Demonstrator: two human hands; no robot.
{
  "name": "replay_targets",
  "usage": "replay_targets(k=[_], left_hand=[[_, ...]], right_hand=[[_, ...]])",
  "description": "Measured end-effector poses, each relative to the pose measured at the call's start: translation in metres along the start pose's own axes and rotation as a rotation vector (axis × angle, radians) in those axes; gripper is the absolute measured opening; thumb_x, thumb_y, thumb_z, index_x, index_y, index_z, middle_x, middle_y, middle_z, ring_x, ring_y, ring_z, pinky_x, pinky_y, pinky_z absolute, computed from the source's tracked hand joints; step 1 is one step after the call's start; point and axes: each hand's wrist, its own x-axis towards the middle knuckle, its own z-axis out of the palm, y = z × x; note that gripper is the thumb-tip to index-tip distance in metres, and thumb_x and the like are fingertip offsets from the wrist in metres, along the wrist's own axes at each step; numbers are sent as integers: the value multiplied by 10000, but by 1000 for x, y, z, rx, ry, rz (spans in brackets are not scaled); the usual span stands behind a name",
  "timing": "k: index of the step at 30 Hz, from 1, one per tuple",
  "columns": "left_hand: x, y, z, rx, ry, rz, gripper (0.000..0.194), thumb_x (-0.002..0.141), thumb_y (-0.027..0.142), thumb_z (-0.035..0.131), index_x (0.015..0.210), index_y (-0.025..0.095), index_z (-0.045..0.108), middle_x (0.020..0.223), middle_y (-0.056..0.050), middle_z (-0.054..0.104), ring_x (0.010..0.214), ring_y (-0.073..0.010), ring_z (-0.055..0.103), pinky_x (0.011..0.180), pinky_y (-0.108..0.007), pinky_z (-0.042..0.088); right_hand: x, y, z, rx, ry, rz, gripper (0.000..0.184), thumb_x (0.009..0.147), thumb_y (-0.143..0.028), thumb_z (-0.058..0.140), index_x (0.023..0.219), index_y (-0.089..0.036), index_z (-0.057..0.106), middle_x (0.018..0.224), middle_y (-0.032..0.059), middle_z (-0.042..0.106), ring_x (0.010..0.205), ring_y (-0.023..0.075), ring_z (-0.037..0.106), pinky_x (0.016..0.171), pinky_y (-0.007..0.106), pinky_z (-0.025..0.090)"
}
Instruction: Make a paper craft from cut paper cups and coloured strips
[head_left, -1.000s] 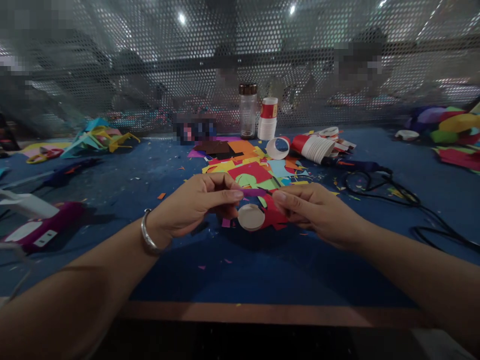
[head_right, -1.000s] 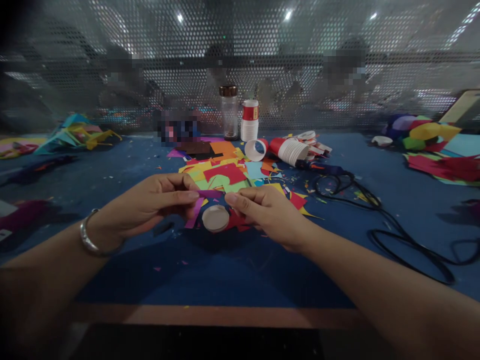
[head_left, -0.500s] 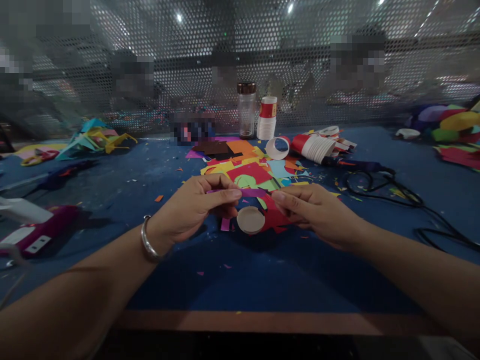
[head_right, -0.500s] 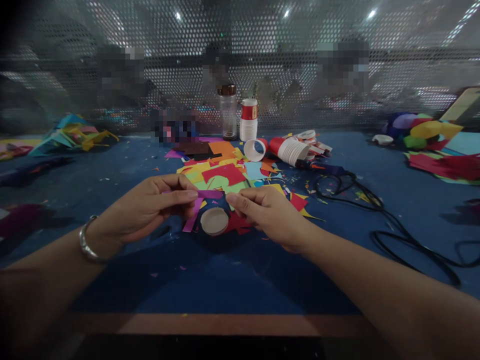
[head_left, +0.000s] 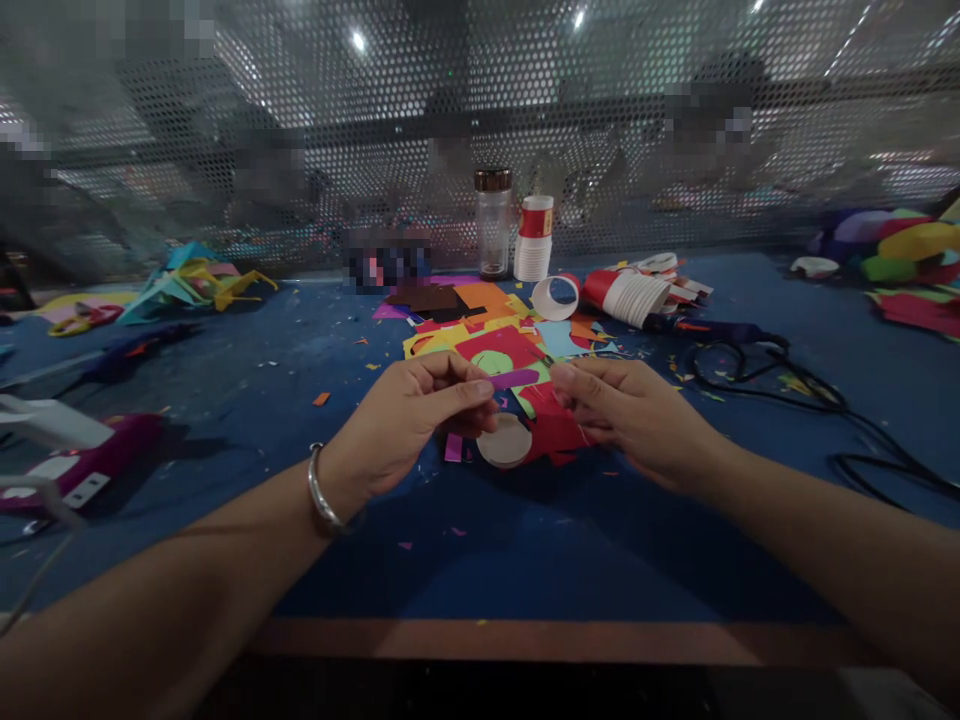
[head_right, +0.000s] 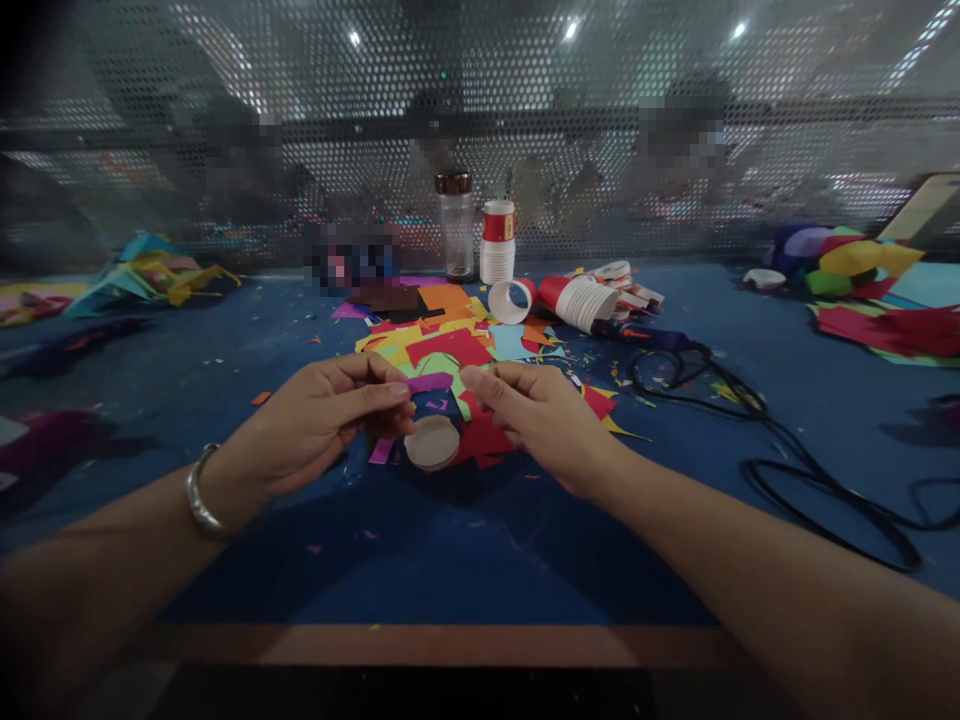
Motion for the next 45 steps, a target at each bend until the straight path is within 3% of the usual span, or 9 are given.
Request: replay_targets(k=[8,13,19,27,35,45], left_hand=[[-4,-6,12,27,-65,-15,151,774,242,808,746,150,691,708,-24,746,631,-101,667,590,-189,490],[-6,-6,16,17,-17,31,143,728,227,844,713,150,725,684,26,682,588,-55,556,567,-173,429],[-6,-9,17,-33,8,62,139,738,212,850,691,150,734,670,39,665,579,-34,519,541,-156,390],[-7,-4,18,-55,36,23,179,751,279,832,748,162,698,664,13,681,623,-102,628,578,-206,491],[-10,-1,14,27,20,62,130,761,214,811,733,162,696,567,16,663,520,-93,584,539,-212,455],[-5,-7,26,-220,-36,-107,177,672,189,877,796,144,758,731,-12,731,667,-103,655,606,-197,503]], right_hand=[[-4,-5,2,61,-91,16,560,695,-674,823,696,-192,538,558,-102,331,485,46,240,440,234,156],[-4,-8,0,71,-118,13,573,712,-677,811,687,-187,515,574,-102,330,497,40,210,444,237,128],[-4,-6,-3,57,-119,8,530,737,-658,803,759,-189,557,624,-77,392,534,62,284,486,253,191],[-5,-9,-3,-6,-123,-12,502,779,-643,768,764,-184,565,627,-72,414,529,61,304,474,242,207],[-7,-13,-2,-175,-159,-46,447,829,-615,710,756,-191,588,590,-69,449,510,68,269,469,256,191],[-7,-14,4,-167,-99,-113,450,751,-577,794,682,-192,572,594,-72,417,540,75,298,494,252,234]])
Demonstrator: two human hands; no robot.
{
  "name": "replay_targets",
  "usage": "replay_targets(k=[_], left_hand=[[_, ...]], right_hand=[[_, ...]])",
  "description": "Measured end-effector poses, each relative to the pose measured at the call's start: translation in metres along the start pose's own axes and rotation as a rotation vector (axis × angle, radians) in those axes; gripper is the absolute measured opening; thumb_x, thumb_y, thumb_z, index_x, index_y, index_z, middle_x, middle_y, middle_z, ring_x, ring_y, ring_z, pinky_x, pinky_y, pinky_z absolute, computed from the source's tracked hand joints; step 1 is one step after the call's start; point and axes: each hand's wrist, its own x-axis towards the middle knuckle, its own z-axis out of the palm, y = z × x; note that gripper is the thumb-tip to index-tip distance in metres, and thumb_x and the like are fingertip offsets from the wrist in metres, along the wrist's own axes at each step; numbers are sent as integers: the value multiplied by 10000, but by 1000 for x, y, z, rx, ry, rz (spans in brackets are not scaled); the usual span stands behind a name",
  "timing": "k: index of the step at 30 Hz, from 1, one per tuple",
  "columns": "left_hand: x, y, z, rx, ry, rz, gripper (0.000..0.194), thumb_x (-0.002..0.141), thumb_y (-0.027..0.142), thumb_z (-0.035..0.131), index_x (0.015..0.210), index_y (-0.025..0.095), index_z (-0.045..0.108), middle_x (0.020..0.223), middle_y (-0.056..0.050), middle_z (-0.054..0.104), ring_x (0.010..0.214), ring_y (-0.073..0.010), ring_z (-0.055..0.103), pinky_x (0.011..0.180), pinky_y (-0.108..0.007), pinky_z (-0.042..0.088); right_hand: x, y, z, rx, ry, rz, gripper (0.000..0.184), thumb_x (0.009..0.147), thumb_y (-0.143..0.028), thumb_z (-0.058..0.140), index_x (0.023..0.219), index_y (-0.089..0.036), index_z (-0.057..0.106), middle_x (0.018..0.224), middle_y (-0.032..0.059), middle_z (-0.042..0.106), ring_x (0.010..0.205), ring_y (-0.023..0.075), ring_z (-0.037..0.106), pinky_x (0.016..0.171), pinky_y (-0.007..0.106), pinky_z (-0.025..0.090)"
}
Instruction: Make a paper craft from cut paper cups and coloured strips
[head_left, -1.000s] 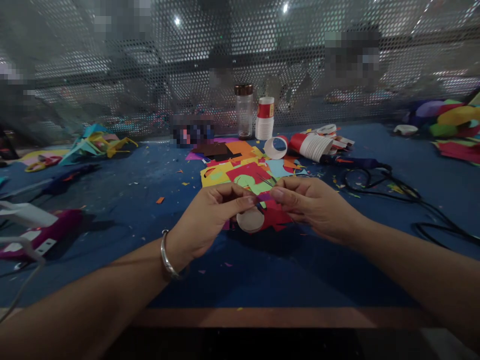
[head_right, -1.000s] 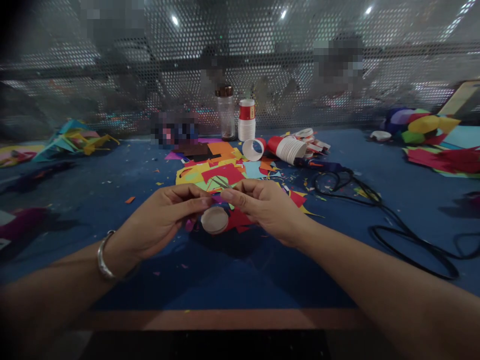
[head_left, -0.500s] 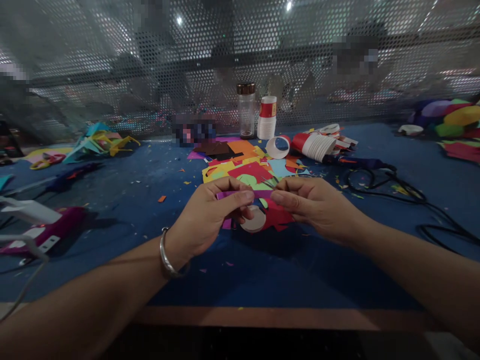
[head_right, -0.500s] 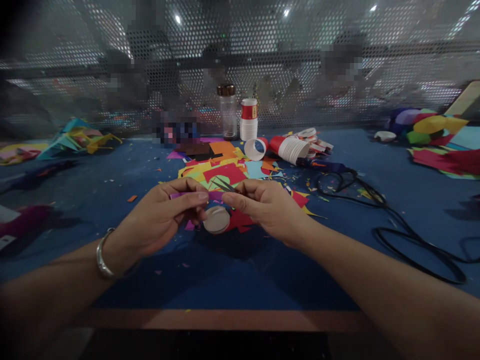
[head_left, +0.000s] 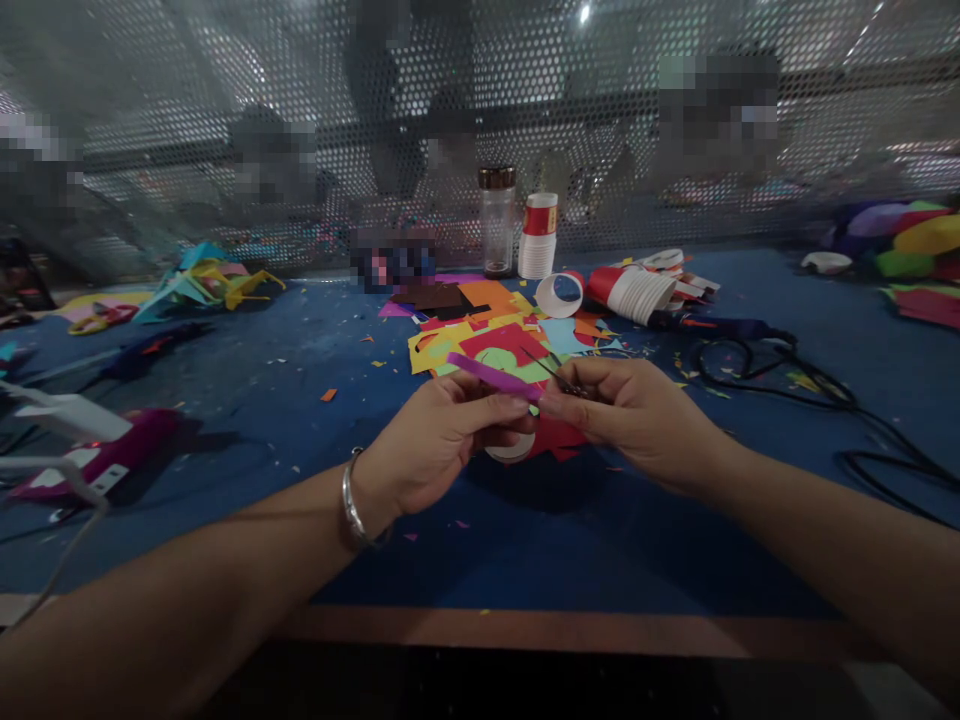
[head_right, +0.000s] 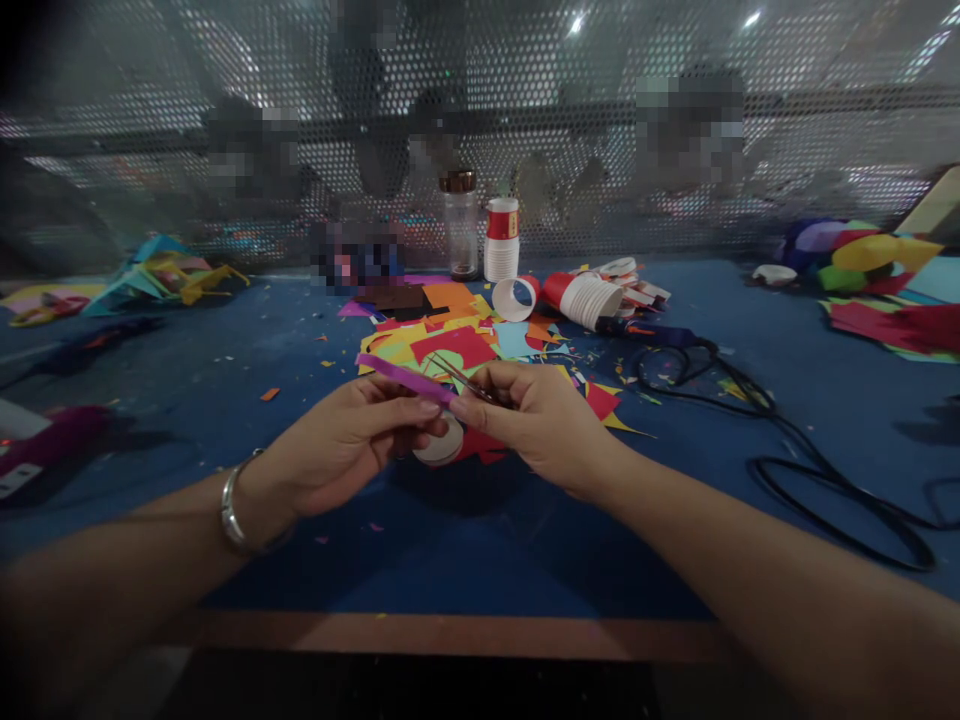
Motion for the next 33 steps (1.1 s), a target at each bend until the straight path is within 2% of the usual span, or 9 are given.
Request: replay_targets(k=[3,6,10,14,17,23,26,30,33], left_hand=[[1,-2,1,-43,-6,-15,185,666,185,878,796,148,752,758,-11,732,685,-104,662,616,-199,516],[2,-1,0,-40,36,-4,130,724,178,828,812,158,735,722,4,702,690,-118,686,586,-196,520],[1,2,-2,19,44,37,164,760,184,796,906,168,723,780,-4,734,669,-131,710,543,-196,519],[1,0,-4,79,83,127,228,715,213,850,881,148,708,841,-26,771,688,-124,711,655,-234,578],[2,-1,-5,101,103,168,273,682,242,879,837,142,677,799,-21,765,702,-135,720,733,-273,600],[2,-1,-6,111,110,196,399,699,214,870,976,177,586,805,-2,767,717,-156,746,741,-299,620],[2,-1,-7,132,116,191,365,724,200,850,924,188,545,762,19,743,693,-147,739,743,-303,624],[-1,-2,-5,129,101,203,367,722,199,848,867,202,511,738,45,714,674,-135,728,700,-275,615],[-3,-2,-3,136,97,211,377,723,187,832,857,213,480,741,53,692,689,-135,720,694,-277,615]], right_hand=[[1,1,1,-34,-1,-7,443,751,-574,795,699,-187,587,635,-49,478,576,87,360,508,252,270],[1,1,1,-60,7,-14,448,755,-595,784,711,-191,595,644,-40,500,593,98,392,524,252,304],[0,-1,0,-69,-5,-23,441,769,-608,769,721,-199,612,622,-52,469,560,93,365,508,253,272],[-1,1,-1,-79,-24,9,460,788,-638,739,740,-200,610,607,-64,451,534,86,336,493,257,242],[-1,3,-2,-91,-49,16,485,808,-672,700,750,-200,606,605,-65,452,525,86,334,488,257,249],[0,5,-3,-194,-49,-15,525,836,-714,644,764,-194,628,668,-22,515,592,115,416,526,259,317],[0,5,-4,-240,-48,-34,543,861,-725,604,800,-188,658,703,0,559,635,131,453,549,259,344],[-1,5,-5,-300,-41,-57,497,885,-671,606,758,-193,654,651,-13,518,598,122,415,519,256,301],[-1,6,-4,-314,-26,-78,474,881,-651,624,734,-200,643,664,-4,545,616,132,457,547,264,340]])
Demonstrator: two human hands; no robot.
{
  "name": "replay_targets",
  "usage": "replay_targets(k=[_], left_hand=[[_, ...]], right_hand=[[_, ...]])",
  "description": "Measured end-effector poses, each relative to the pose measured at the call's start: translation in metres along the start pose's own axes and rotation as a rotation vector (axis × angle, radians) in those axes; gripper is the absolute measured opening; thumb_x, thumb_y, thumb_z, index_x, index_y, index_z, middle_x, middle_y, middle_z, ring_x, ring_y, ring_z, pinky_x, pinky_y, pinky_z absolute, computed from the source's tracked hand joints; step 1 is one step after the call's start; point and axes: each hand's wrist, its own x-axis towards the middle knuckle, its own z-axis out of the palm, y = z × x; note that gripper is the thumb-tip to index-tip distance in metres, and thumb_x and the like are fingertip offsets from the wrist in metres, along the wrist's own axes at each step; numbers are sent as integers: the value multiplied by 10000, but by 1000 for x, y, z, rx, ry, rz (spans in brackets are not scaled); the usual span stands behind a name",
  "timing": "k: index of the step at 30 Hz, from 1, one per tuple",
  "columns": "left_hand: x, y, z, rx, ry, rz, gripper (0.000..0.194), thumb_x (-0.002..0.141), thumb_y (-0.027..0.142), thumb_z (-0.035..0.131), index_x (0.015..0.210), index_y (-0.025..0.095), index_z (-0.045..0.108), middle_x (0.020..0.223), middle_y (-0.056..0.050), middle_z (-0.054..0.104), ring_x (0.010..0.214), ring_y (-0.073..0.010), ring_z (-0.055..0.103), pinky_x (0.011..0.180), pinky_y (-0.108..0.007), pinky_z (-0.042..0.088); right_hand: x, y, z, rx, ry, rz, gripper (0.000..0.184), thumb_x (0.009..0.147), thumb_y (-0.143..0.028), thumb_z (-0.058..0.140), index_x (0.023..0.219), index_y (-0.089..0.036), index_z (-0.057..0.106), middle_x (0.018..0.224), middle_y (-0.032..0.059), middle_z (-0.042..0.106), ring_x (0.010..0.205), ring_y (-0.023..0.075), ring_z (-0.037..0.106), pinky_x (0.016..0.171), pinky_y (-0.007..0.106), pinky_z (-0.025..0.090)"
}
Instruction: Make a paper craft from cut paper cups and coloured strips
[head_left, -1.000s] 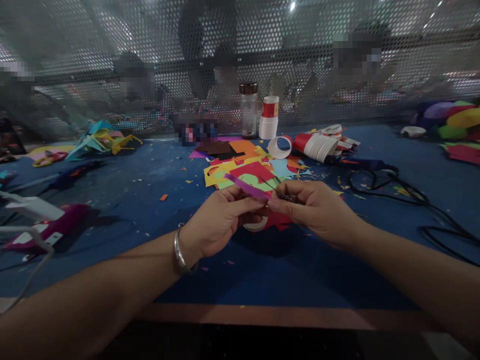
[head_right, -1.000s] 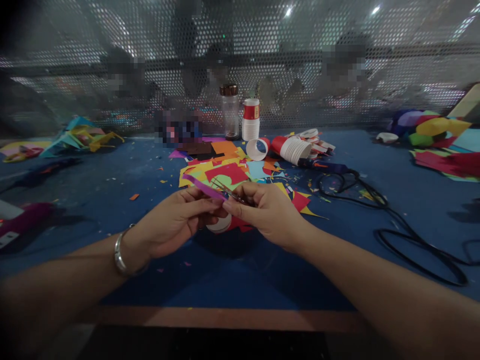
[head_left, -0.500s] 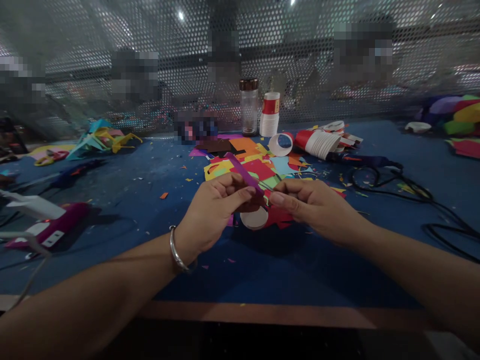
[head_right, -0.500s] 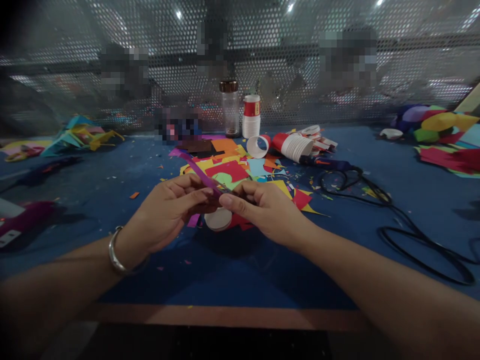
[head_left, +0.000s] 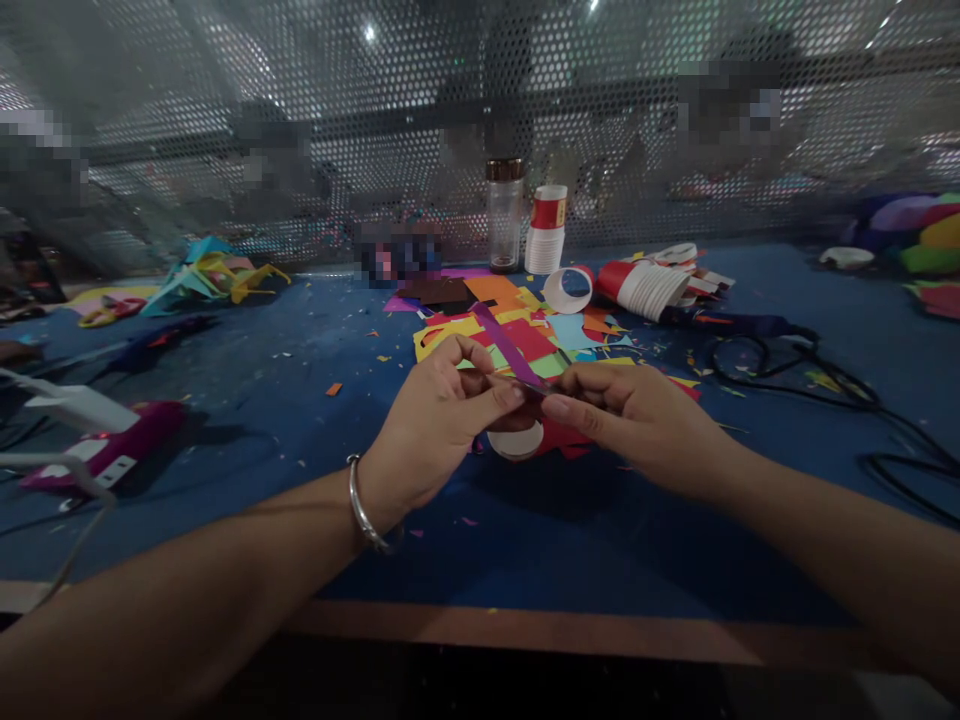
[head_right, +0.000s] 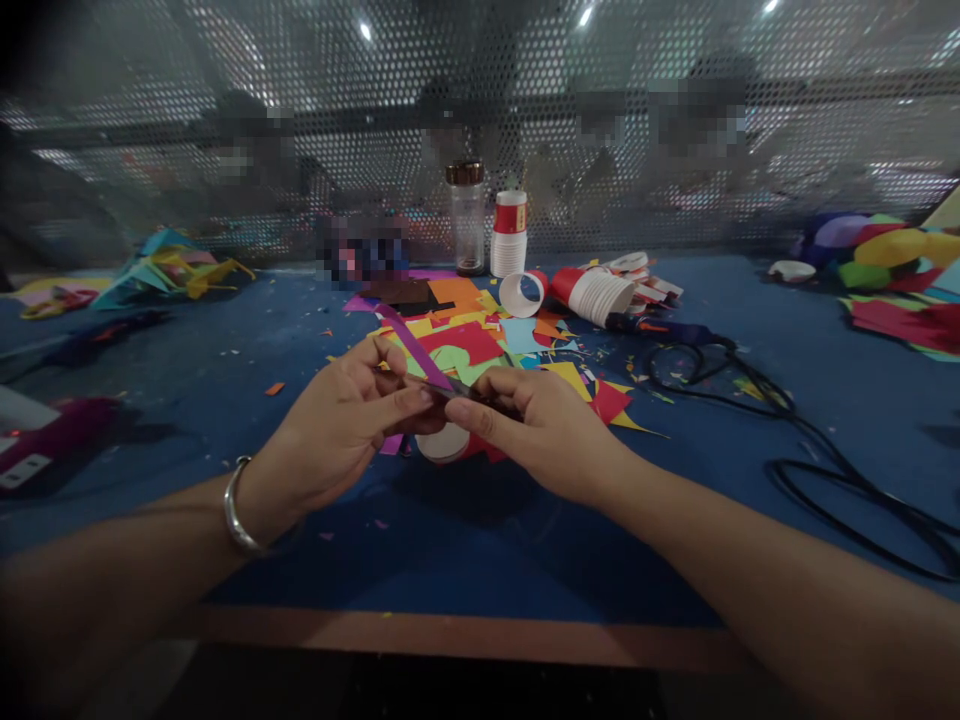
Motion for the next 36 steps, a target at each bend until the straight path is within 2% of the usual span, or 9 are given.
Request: replay_targets(k=[3,9,15,19,25,30,36], left_hand=[[-1,1,2,-5,-8,10,378,723,166,813,857,217,463,778,48,687,706,-129,702,691,-279,619],[0,1,2,-11,-9,31,386,726,143,805,791,220,432,667,92,602,610,-85,619,659,-253,603],[-1,-1,2,-4,-27,26,364,744,169,799,819,222,446,738,59,643,701,-114,654,709,-281,609],[-1,-1,2,-16,-31,38,377,742,146,801,820,216,439,786,39,695,668,-101,658,678,-265,612],[0,0,1,-44,-70,99,394,736,114,796,780,211,417,630,84,631,576,-81,622,614,-239,605],[0,1,2,-14,-59,46,363,754,120,787,923,205,478,714,48,665,669,-118,674,665,-269,623],[-1,3,1,29,-62,10,417,783,131,775,1073,195,481,722,28,690,658,-134,690,638,-259,605]], right_hand=[[0,-1,0,3,6,-18,469,889,-641,619,721,-204,634,675,4,569,626,139,481,567,274,357],[-1,-2,1,-31,25,-75,439,914,-574,613,667,-213,585,621,-18,522,574,123,424,535,288,286],[-2,0,2,-9,28,-46,412,915,-565,616,713,-206,632,700,11,588,633,142,501,576,289,351],[-3,-1,0,-24,19,-49,421,917,-575,608,720,-204,634,658,-3,555,594,129,470,539,277,331],[-3,-4,1,-58,20,-53,403,922,-531,599,704,-193,610,628,-29,515,571,106,438,528,264,303],[-3,-2,0,-75,10,-67,394,932,-521,582,700,-203,596,629,-22,530,587,116,462,538,264,325],[-3,0,0,-98,13,-68,407,935,-539,582,700,-207,598,626,-18,540,578,117,463,528,264,324]])
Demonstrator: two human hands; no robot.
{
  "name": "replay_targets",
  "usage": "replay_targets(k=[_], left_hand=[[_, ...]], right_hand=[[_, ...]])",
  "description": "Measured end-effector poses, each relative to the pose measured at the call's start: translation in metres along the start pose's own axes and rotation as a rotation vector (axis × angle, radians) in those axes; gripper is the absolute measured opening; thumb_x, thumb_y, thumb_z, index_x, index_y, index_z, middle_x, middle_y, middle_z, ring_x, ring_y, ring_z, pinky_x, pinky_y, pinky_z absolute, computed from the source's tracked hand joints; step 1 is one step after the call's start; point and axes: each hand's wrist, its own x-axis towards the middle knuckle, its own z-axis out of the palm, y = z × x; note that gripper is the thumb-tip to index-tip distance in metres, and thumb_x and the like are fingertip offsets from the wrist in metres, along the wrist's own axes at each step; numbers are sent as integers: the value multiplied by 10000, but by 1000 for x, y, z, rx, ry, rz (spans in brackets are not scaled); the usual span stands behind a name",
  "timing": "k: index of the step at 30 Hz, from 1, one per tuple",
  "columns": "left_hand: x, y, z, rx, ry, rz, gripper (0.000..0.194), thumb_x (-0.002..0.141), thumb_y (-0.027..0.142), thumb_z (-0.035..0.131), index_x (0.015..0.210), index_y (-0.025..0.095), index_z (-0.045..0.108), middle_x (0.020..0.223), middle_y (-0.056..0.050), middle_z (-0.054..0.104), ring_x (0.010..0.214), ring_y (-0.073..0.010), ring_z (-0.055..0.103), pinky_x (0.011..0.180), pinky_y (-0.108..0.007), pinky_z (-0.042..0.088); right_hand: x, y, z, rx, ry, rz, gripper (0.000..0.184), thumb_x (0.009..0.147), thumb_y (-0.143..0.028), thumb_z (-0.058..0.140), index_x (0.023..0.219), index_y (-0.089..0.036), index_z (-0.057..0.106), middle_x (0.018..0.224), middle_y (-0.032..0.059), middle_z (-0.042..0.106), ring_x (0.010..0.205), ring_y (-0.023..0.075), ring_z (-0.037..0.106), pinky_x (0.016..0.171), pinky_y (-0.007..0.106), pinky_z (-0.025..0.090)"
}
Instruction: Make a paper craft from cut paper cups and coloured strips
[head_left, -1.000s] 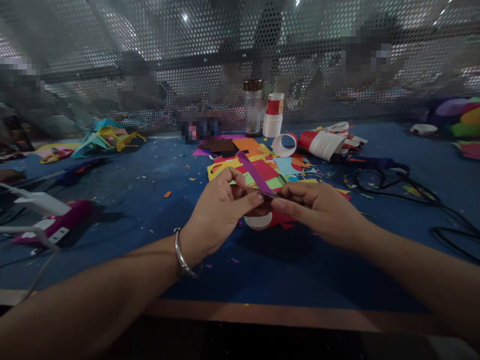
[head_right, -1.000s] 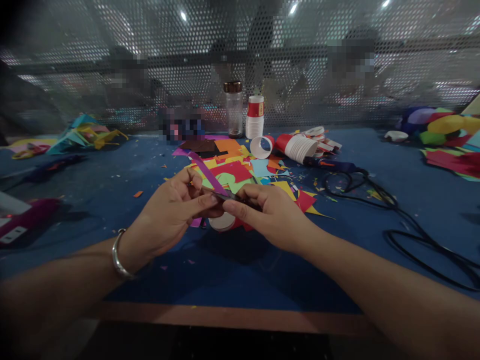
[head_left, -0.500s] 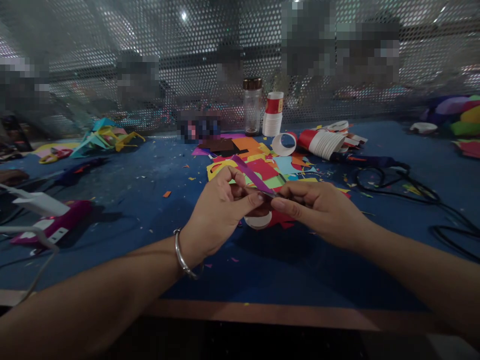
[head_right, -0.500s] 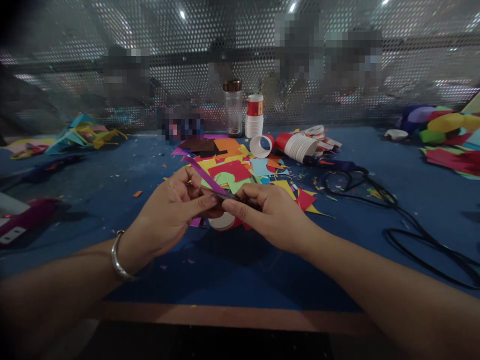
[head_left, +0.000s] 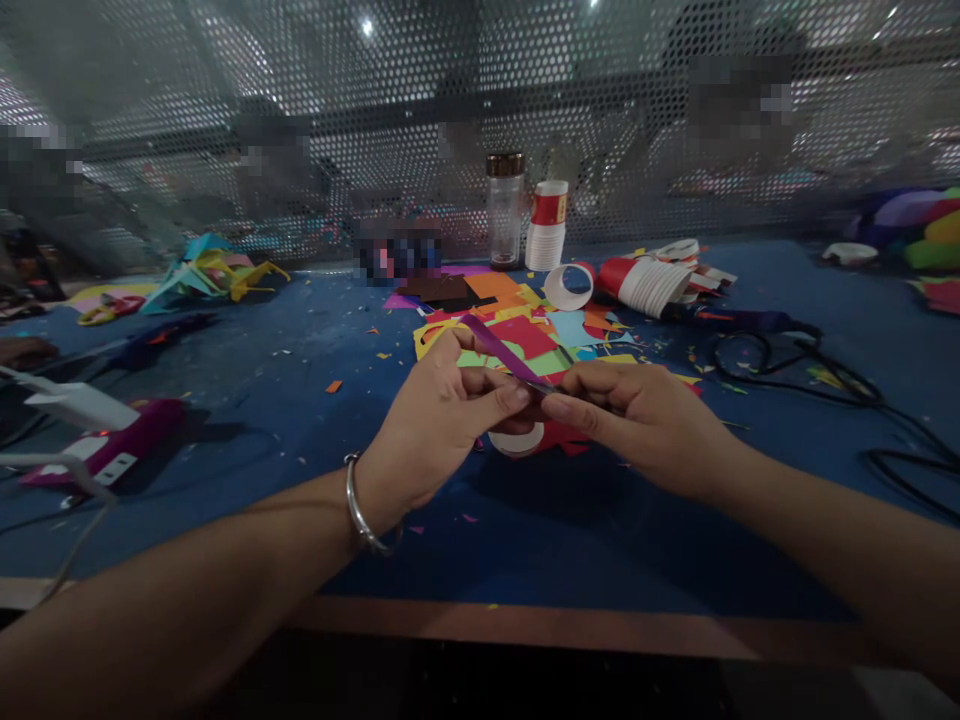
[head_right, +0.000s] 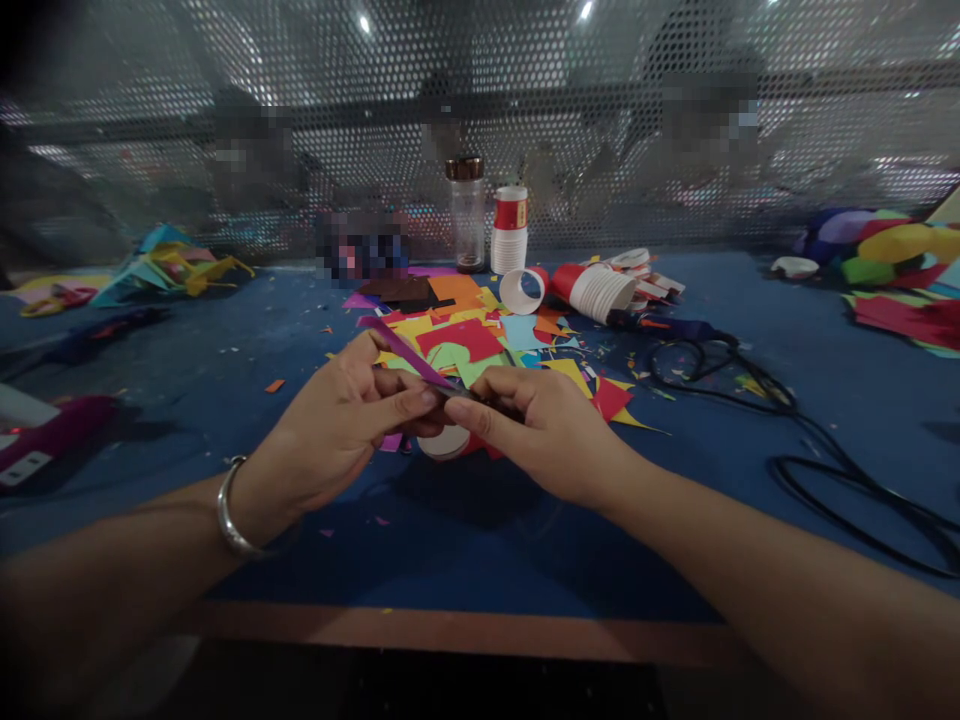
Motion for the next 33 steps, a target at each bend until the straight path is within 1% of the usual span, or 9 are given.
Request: replay_targets(k=[3,6,8,10,14,18,22,28,33], left_hand=[[1,1,-3,29,20,34,452,779,146,787,1120,195,496,789,8,714,681,-140,689,590,-233,572],[2,3,-6,74,55,151,455,746,101,800,1131,199,577,938,-10,734,757,-118,673,611,-198,542],[4,3,-8,107,69,219,337,734,81,798,1023,188,660,964,-1,717,792,-100,650,663,-186,540],[4,3,-9,109,73,245,211,740,85,793,904,177,698,913,9,700,804,-94,638,717,-189,542],[4,3,-7,-3,55,187,139,768,107,783,862,172,704,842,6,723,800,-113,675,777,-233,567],[3,3,-5,-103,80,111,163,745,109,817,811,165,679,778,12,736,716,-103,684,717,-218,573],[2,2,-4,-153,49,39,151,748,80,800,810,145,679,778,-18,762,719,-117,715,704,-214,583],[0,2,-3,-214,87,-44,187,734,45,791,739,136,628,788,-36,778,732,-123,740,759,-245,613],[-2,3,-1,-226,53,-77,218,746,62,801,712,142,601,760,-38,789,689,-112,749,705,-192,595]], right_hand=[[0,0,2,20,16,-3,422,932,-562,582,709,-205,612,634,-20,546,581,116,470,536,268,332],[0,0,3,21,31,2,462,924,-612,578,717,-202,624,640,-21,552,586,118,475,547,274,340],[0,0,2,8,35,1,457,925,-605,578,717,-201,628,646,-20,556,592,118,476,553,276,341],[0,0,2,6,31,4,438,926,-579,581,715,-198,626,639,-25,543,586,113,465,547,274,338],[0,0,0,0,27,4,420,932,-550,580,711,-195,619,624,-33,523,573,107,442,533,270,325],[-1,0,0,-9,39,-15,415,940,-538,581,701,-199,608,610,-40,505,561,105,428,524,272,303],[-2,1,0,-19,38,-13,416,945,-552,575,744,-194,642,650,-26,538,582,112,455,538,273,325],[-3,2,-1,-32,49,-22,416,947,-560,580,782,-191,678,669,-15,558,604,121,483,555,272,345],[-2,1,-4,-39,33,-13,423,946,-561,571,782,-188,682,703,12,607,619,134,503,567,279,368]])
